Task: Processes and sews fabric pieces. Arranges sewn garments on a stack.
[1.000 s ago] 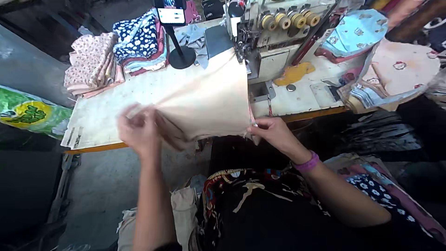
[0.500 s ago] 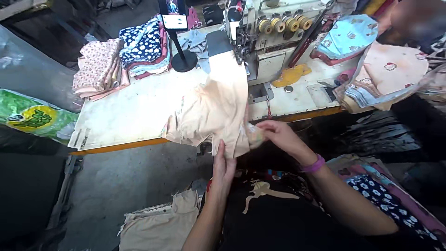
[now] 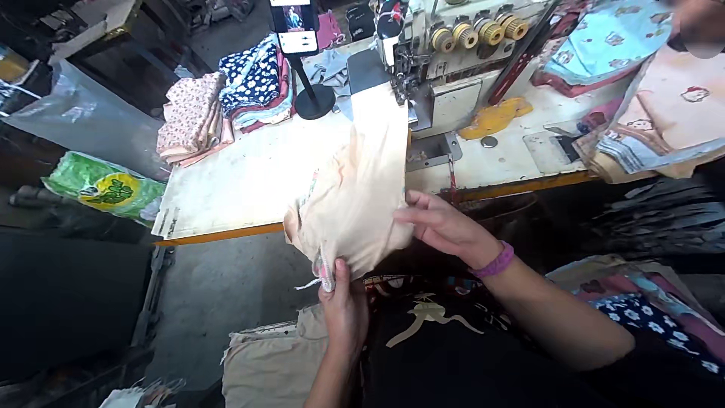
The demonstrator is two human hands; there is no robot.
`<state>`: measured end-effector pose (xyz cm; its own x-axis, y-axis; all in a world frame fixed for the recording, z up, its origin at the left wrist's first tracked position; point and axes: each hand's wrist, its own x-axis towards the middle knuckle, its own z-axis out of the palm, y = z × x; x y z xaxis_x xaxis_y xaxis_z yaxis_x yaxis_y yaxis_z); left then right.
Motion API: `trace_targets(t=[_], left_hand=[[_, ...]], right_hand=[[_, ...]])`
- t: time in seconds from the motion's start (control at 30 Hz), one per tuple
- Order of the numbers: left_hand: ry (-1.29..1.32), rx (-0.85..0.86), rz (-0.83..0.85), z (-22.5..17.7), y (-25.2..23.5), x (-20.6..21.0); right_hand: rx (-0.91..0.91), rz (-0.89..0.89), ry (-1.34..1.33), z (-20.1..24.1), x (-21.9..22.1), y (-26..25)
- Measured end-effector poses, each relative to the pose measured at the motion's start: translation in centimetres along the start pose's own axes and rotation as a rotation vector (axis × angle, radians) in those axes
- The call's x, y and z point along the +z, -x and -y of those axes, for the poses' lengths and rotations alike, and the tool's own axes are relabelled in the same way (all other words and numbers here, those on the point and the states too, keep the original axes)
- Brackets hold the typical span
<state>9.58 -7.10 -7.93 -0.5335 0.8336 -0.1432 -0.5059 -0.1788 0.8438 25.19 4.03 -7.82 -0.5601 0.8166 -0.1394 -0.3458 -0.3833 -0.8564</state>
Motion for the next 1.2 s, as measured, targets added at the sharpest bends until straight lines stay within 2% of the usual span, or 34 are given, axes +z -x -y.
trace_targets(t=[0.1,0.2,0.3,0.33,0.37,0.43,0.5,0.57,0.67,0.77,0.83,0.93,0.97,1.03,1.1,1.13,1.2], left_hand=[[0.015,-0.024,-0.002,0.0,-0.3,0.7],[0.003,-0.011,-0.019,-0.8,-0.4,0.5],[-0.01,0.015,-0.024,-1.3,-0.6,0.1],[-0.028,0.023,-0.022,-1.1,-0.5,0.0],[-0.052,0.02,-0.01,-1.0,-0.4,-0.1],[-0.1,0.004,0.014,-0.9,-0.1,0.0],[-0.152,-0.011,0.053,-1.1,0.4,0.0],[-0.233,0.016,0.071,-1.5,0.7,-0.3],[-0.296,0.131,-0.013,-1.8,0.4,-0.7],[-0.288,0.136,-0.066,-1.4,0.3,-0.2],[-0.278,0.119,-0.053,-1.0,0.2,0.2],[-0.28,0.154,-0.017,-0.9,-0.1,-0.1],[-0.294,0.161,0.004,-0.9,-0.1,-0.3],[-0.301,0.161,0.025,-0.8,0.0,-0.6],[-0.283,0.156,0.026,-0.7,0.1,-0.6],[-0.276,0.155,0.019,-0.7,0.2,-0.5],[-0.268,0.164,0.017,-0.6,0.3,-0.7]], right_hand=[[0.103,0.241,0.114,-0.5,-0.8,1.0],[0.104,0.361,0.352,-1.8,-4.4,3.0],[0.189,0.287,0.769,-2.1,-7.4,4.7],[0.201,0.198,0.867,-1.8,-7.2,4.8],[0.135,0.084,0.876,-1.6,-6.6,4.7],[-0.081,-0.115,0.669,-0.9,-4.1,3.5],[-0.165,-0.167,0.499,-0.3,-1.6,1.2],[-0.199,-0.172,0.47,-0.8,0.1,-0.7],[-0.251,-0.143,0.317,-0.6,0.7,-1.2],[-0.129,-0.006,0.179,0.0,-0.3,-0.3],[-0.134,-0.01,0.293,0.0,-0.6,0.5],[-0.276,-0.217,0.595,-0.4,-1.4,0.9],[-0.305,-0.233,0.581,-0.4,-1.7,0.9],[-0.261,-0.156,0.283,0.2,-1.5,0.7],[-0.102,-0.027,-0.121,0.5,-0.9,0.0],[-0.017,0.001,-0.199,0.5,-0.6,-0.3],[0.082,-0.004,-0.171,0.5,0.2,-0.7]])
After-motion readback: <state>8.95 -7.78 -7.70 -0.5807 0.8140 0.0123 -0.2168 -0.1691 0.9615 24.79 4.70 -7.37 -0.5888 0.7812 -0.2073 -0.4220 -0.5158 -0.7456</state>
